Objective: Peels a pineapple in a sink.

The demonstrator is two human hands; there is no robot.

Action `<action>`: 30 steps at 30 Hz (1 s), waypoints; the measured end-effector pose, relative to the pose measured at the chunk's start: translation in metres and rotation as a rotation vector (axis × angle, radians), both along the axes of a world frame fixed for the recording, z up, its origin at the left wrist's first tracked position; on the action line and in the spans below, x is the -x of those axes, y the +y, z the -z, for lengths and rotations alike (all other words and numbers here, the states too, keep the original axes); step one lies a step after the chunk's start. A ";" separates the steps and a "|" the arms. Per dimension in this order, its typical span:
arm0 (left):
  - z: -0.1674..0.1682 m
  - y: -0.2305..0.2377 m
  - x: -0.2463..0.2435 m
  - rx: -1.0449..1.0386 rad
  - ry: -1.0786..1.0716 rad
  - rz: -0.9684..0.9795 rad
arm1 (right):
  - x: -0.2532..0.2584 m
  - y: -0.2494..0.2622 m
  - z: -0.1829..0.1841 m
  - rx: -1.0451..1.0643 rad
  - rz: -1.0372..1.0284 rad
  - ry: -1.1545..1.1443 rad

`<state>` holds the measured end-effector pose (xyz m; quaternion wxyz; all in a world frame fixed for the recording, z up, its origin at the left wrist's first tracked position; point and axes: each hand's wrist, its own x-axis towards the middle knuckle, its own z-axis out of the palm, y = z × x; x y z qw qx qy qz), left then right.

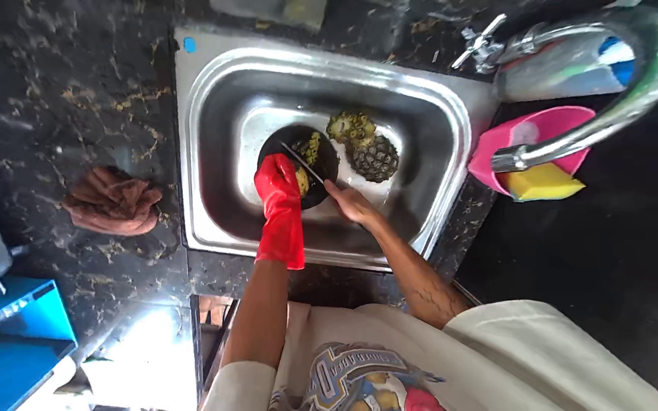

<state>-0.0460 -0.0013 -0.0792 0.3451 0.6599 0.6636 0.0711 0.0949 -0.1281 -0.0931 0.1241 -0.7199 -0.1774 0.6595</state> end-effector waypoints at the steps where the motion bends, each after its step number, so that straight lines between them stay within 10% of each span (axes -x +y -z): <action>1: -0.001 0.005 0.002 -0.007 -0.022 0.073 | -0.001 -0.001 -0.009 -0.019 -0.010 -0.065; 18: -0.001 -0.024 -0.005 -0.012 -0.208 -0.351 | 0.040 -0.001 -0.063 -0.006 -0.278 -0.471; 24: -0.063 -0.015 -0.038 0.171 -0.079 -0.335 | 0.037 0.026 -0.067 -0.021 -0.236 -0.402; 30: -0.004 -0.014 -0.010 0.014 0.005 -0.273 | 0.038 0.026 -0.062 0.013 -0.204 -0.390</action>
